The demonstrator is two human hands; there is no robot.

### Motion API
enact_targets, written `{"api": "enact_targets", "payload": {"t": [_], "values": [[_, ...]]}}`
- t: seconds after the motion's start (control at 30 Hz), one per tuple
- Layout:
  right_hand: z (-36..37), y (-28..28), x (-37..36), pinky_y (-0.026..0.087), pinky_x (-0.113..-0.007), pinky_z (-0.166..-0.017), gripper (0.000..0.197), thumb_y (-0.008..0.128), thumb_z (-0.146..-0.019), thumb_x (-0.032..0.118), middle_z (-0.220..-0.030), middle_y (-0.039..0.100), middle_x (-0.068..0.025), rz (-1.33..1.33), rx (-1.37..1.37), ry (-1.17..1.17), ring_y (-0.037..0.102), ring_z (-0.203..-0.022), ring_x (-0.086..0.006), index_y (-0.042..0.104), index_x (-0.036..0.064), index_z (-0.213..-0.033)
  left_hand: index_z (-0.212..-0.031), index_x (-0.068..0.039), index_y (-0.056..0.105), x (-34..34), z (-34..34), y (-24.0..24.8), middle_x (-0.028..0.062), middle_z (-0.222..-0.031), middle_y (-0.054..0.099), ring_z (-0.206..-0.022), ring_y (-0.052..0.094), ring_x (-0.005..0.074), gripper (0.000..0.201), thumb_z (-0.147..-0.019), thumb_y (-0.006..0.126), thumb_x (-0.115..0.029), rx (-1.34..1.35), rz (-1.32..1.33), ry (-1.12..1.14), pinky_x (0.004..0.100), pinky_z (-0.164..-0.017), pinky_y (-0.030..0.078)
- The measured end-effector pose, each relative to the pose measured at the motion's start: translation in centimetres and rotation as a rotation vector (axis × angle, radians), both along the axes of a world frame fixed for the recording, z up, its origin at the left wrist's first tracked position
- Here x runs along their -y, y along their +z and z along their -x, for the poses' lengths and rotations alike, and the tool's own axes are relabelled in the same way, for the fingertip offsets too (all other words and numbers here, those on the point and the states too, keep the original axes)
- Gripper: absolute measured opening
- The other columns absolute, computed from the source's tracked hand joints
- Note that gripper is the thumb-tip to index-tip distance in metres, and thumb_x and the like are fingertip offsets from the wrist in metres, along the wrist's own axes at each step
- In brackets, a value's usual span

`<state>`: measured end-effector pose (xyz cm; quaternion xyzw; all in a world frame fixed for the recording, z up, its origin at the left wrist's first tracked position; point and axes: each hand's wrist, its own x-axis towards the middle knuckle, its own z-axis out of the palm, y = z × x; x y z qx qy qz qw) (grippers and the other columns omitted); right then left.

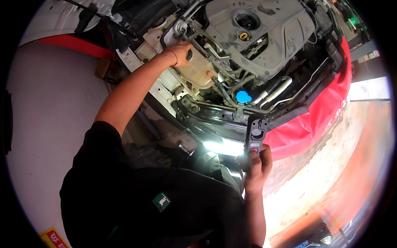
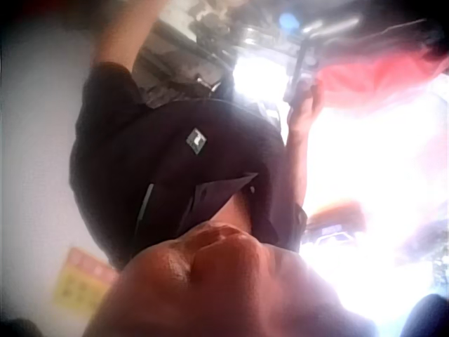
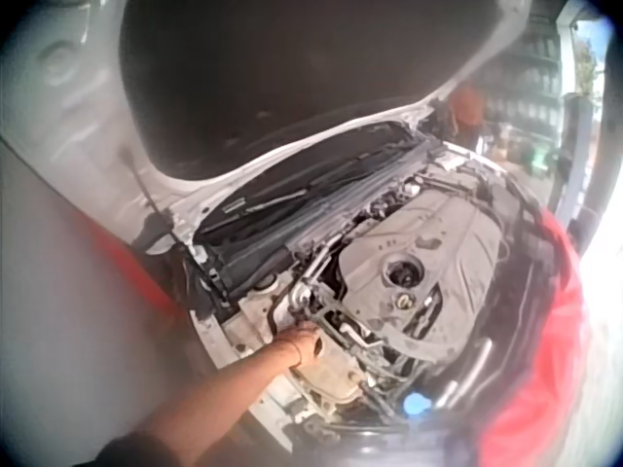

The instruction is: The person works on a car engine with the hood open, using a flashlight to illuminate the engine bay. They remove a red protective cover from the front of the car, then use a power tool to work on the engine components before placing the cover back on.

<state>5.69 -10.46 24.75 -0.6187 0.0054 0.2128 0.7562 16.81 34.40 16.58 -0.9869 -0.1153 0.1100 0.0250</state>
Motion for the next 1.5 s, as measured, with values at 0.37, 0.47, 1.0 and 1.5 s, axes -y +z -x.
{"api": "enact_targets", "payload": {"t": [0.37,0.47,1.0,1.5], "values": [[-0.3,0.1,0.2,0.039,-0.023,-0.051,0.028,0.060,-0.095,0.031,-0.069,0.060,-0.0041,-0.001,-0.019,0.015,0.052,-0.056,-0.0085,0.053,0.0038,-0.097,-0.132,-0.019,0.060,-1.5,-1.3,-0.3,0.0178,-0.112,0.070,-0.104,0.066,0.0349,0.063,-0.089,0.050,-0.064,-0.072,0.147,0.292,0.0435,-0.090,0.052],[-0.2,-0.2,0.3,0.040,-0.023,-0.052,0.028,0.060,-0.095,0.031,-0.069,0.060,-0.0045,-0.017,-0.027,0.017,0.053,-0.056,-0.0090,0.052,0.0036,-0.098,-0.133,-0.018,0.059,-1.0,-1.9,0.6,0.0177,-0.106,0.071,-0.097,0.069,0.0340,0.062,-0.091,0.049,-0.063,-0.211,0.144,0.309,0.0441,-0.086,0.053],[-0.3,-0.3,0.4,0.038,-0.023,-0.050,0.030,0.059,-0.095,0.032,-0.066,0.059,-0.0047,0.014,-0.001,0.000,0.051,-0.054,-0.0088,0.053,0.0028,-0.097,-0.137,-0.010,0.052,-1.0,0.2,0.3,0.0200,-0.119,0.067,-0.107,0.066,0.0328,0.076,-0.083,0.061,-0.063,-0.012,-0.018,-0.033,0.0406,-0.094,0.051],[-0.4,-0.3,0.3,0.038,-0.023,-0.050,0.031,0.060,-0.095,0.034,-0.067,0.060,-0.0042,0.035,-0.024,-0.004,0.051,-0.055,-0.0086,0.053,0.0031,-0.097,-0.142,-0.016,0.049,0.5,-0.7,2.1,0.0209,-0.131,0.059,-0.123,0.056,0.0338,0.073,-0.083,0.062,-0.057,-0.162,-0.040,0.004,0.0433,-0.102,0.046]]}}
